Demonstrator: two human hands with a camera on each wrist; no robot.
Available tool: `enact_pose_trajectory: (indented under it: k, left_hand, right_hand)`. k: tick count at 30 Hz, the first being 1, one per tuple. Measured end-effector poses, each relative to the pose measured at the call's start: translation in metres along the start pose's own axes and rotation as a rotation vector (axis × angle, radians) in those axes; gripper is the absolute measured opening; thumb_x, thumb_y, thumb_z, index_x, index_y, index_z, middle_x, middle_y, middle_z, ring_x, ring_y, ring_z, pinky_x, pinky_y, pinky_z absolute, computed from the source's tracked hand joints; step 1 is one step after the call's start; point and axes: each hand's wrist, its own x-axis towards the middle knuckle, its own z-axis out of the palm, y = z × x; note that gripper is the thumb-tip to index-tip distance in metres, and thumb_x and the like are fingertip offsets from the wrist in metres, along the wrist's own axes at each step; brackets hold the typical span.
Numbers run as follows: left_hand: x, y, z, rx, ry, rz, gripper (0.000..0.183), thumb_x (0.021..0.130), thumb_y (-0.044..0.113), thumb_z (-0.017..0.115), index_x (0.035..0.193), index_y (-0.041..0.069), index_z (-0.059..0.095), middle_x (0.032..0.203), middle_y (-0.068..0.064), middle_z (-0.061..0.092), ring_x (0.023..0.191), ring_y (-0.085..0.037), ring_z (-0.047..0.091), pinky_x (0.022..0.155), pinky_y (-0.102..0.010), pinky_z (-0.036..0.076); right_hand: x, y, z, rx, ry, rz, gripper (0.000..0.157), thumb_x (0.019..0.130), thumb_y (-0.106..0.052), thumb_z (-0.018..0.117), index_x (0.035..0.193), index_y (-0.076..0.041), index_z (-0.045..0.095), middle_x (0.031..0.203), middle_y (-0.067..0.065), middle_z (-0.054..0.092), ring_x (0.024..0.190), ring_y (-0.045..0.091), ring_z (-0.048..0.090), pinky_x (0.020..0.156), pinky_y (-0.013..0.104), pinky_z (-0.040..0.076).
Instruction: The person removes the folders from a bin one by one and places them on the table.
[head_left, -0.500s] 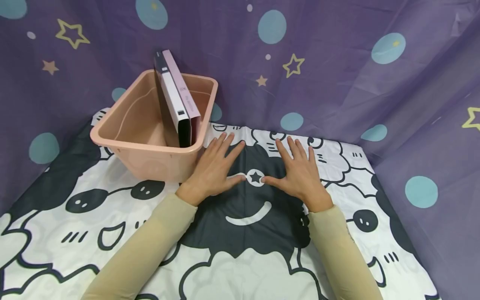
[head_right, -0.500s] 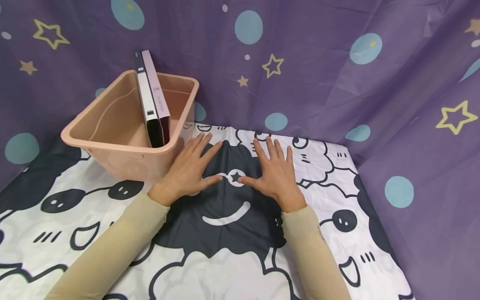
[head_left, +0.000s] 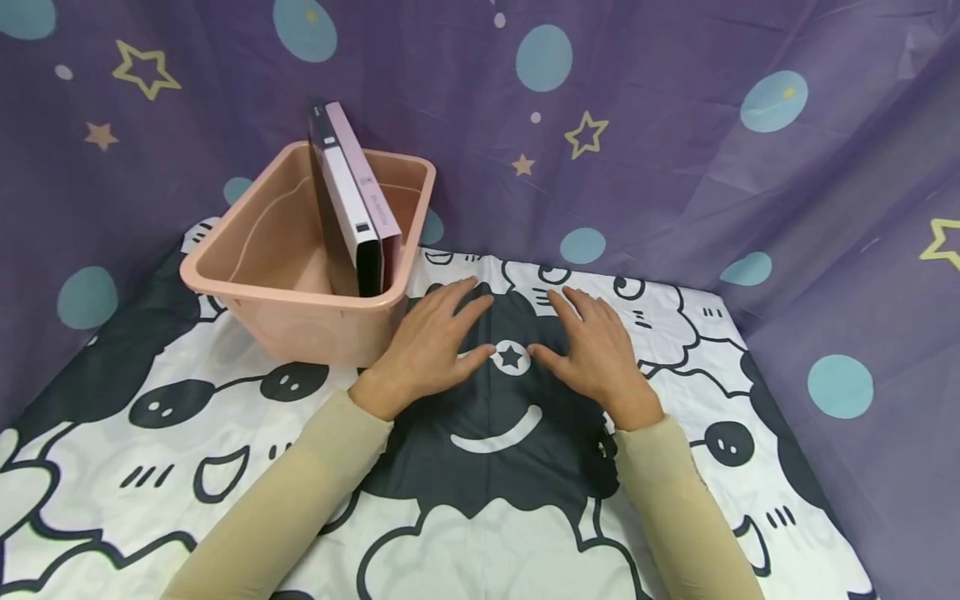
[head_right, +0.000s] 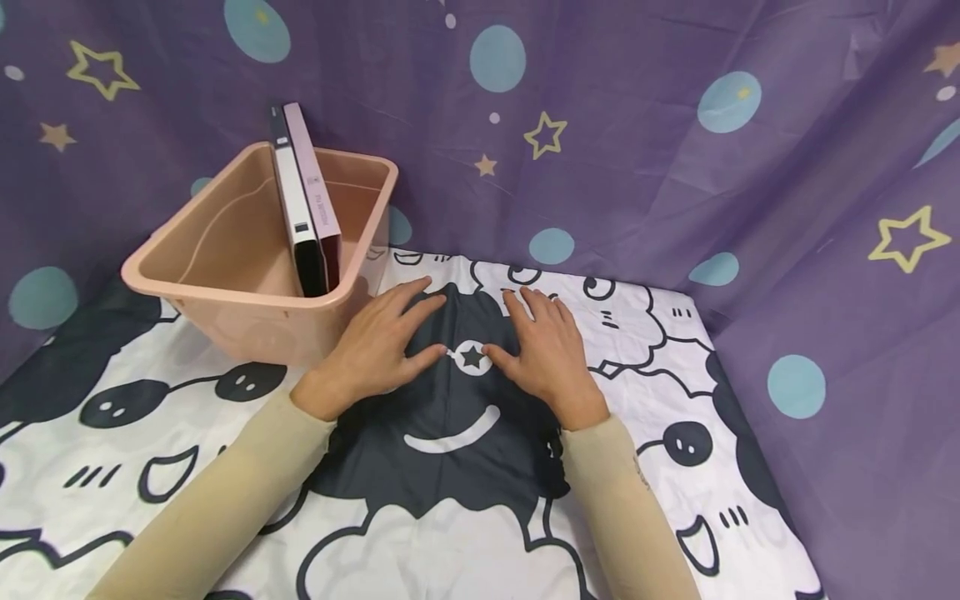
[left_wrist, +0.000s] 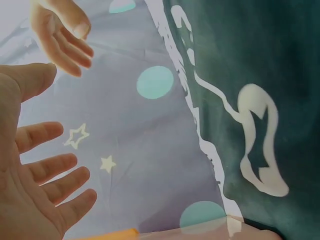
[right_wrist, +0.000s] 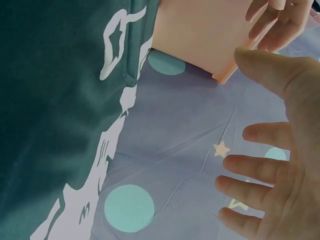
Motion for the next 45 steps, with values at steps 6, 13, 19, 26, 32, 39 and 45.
enact_pose_trajectory:
  k: [6, 13, 19, 26, 32, 39, 45]
  left_hand:
    - [0.001, 0.006, -0.008, -0.019, 0.043, 0.011, 0.058, 0.085, 0.042, 0.067, 0.13, 0.007, 0.057, 0.139, -0.017, 0.046, 0.125, -0.032, 0.046, 0.103, -0.045, 0.037]
    - [0.002, 0.01, -0.016, -0.035, 0.055, 0.006, 0.058, 0.085, 0.041, 0.068, 0.13, 0.007, 0.057, 0.139, -0.017, 0.046, 0.124, -0.031, 0.046, 0.101, -0.045, 0.04]
    - [0.004, 0.015, -0.019, -0.062, 0.067, 0.029, 0.057, 0.084, 0.04, 0.069, 0.13, 0.007, 0.057, 0.137, -0.016, 0.047, 0.123, -0.03, 0.046, 0.102, -0.043, 0.039]
    - [-0.008, 0.01, -0.024, -0.054, 0.048, 0.029, 0.056, 0.084, 0.038, 0.07, 0.128, 0.006, 0.058, 0.136, -0.016, 0.049, 0.125, -0.032, 0.045, 0.103, -0.045, 0.038]
    - [-0.018, 0.006, -0.03, -0.045, 0.068, 0.05, 0.054, 0.083, 0.037, 0.07, 0.126, 0.005, 0.059, 0.134, -0.017, 0.05, 0.124, -0.033, 0.045, 0.102, -0.046, 0.038]
    - [-0.023, 0.006, -0.033, -0.072, 0.076, 0.071, 0.053, 0.084, 0.035, 0.069, 0.125, 0.003, 0.059, 0.134, -0.017, 0.05, 0.122, -0.032, 0.046, 0.1, -0.046, 0.039]
    - [-0.031, 0.002, -0.042, -0.081, 0.093, 0.062, 0.053, 0.083, 0.035, 0.069, 0.124, 0.003, 0.059, 0.131, -0.018, 0.051, 0.119, -0.033, 0.049, 0.1, -0.046, 0.039]
  right_hand:
    - [0.002, -0.005, -0.004, 0.027, 0.053, -0.026, 0.073, 0.08, -0.051, 0.071, 0.135, -0.006, 0.052, 0.129, 0.016, 0.053, 0.116, 0.034, 0.051, 0.099, 0.049, 0.038]
    - [0.004, -0.01, -0.008, 0.041, 0.062, -0.021, 0.07, 0.082, -0.05, 0.069, 0.134, -0.007, 0.052, 0.128, 0.014, 0.055, 0.113, 0.033, 0.054, 0.095, 0.049, 0.042]
    - [0.002, -0.011, -0.012, 0.06, 0.038, 0.019, 0.069, 0.082, -0.05, 0.069, 0.135, -0.01, 0.052, 0.129, 0.013, 0.056, 0.111, 0.033, 0.056, 0.091, 0.049, 0.045]
    - [0.003, -0.01, -0.013, 0.088, 0.022, 0.051, 0.068, 0.082, -0.051, 0.068, 0.136, -0.012, 0.051, 0.127, 0.011, 0.057, 0.107, 0.034, 0.058, 0.085, 0.05, 0.047]
    - [0.002, -0.013, -0.016, 0.115, 0.008, 0.062, 0.067, 0.083, -0.051, 0.067, 0.136, -0.013, 0.051, 0.125, 0.01, 0.059, 0.104, 0.032, 0.059, 0.083, 0.05, 0.047]
    - [-0.001, -0.015, -0.016, 0.124, -0.024, 0.076, 0.066, 0.083, -0.049, 0.068, 0.135, -0.012, 0.052, 0.124, 0.01, 0.059, 0.102, 0.032, 0.06, 0.082, 0.049, 0.048]
    - [0.0, -0.02, -0.017, 0.144, -0.051, 0.065, 0.066, 0.085, -0.049, 0.066, 0.137, -0.012, 0.05, 0.126, 0.01, 0.058, 0.104, 0.03, 0.059, 0.083, 0.048, 0.048]
